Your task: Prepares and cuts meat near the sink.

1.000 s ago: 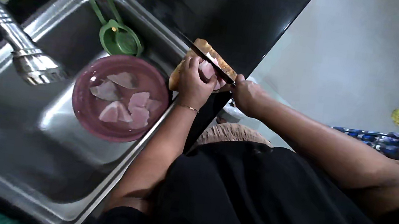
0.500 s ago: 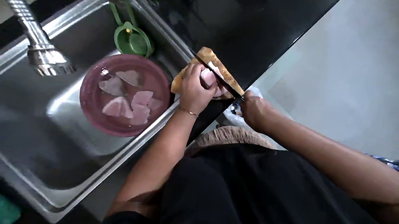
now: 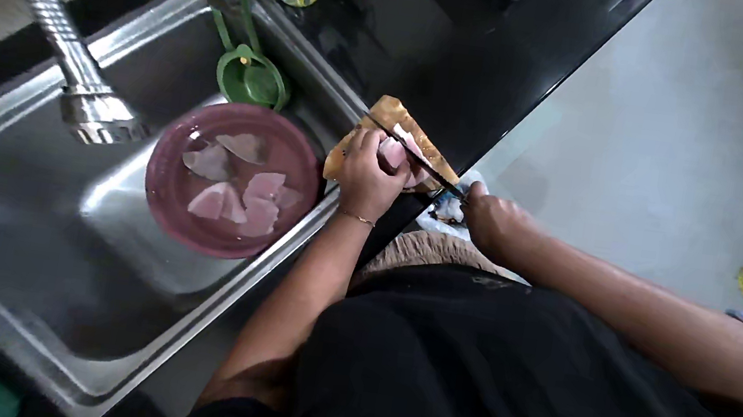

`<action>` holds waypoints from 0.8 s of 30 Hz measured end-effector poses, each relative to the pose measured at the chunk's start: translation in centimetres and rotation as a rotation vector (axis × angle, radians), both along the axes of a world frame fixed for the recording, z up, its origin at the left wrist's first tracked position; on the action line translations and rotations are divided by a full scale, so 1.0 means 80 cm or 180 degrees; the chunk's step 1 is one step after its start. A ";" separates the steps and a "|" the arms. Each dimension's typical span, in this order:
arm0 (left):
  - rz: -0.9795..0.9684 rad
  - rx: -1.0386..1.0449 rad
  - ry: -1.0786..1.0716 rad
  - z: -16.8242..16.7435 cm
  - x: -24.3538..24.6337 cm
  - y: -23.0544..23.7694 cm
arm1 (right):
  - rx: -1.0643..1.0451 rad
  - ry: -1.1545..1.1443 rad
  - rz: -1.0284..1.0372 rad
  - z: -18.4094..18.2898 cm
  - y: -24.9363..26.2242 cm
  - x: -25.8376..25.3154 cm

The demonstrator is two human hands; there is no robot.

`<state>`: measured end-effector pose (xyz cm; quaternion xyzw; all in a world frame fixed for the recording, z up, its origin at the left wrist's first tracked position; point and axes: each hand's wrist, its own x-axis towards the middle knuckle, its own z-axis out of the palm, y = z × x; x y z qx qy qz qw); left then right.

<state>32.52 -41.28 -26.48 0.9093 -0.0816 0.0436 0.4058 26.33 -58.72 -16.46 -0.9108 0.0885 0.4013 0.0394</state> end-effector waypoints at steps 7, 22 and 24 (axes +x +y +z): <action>-0.0019 0.0023 0.0050 0.002 -0.002 0.003 | 0.0014 -0.0117 0.0241 -0.013 0.036 0.042; 0.0014 -0.0150 0.0018 -0.005 0.001 -0.001 | 0.0132 -0.0066 0.0002 -0.024 0.002 0.018; 0.0040 -0.0122 -0.0008 -0.004 0.000 -0.002 | 0.0226 -0.0096 0.0086 -0.026 0.015 0.035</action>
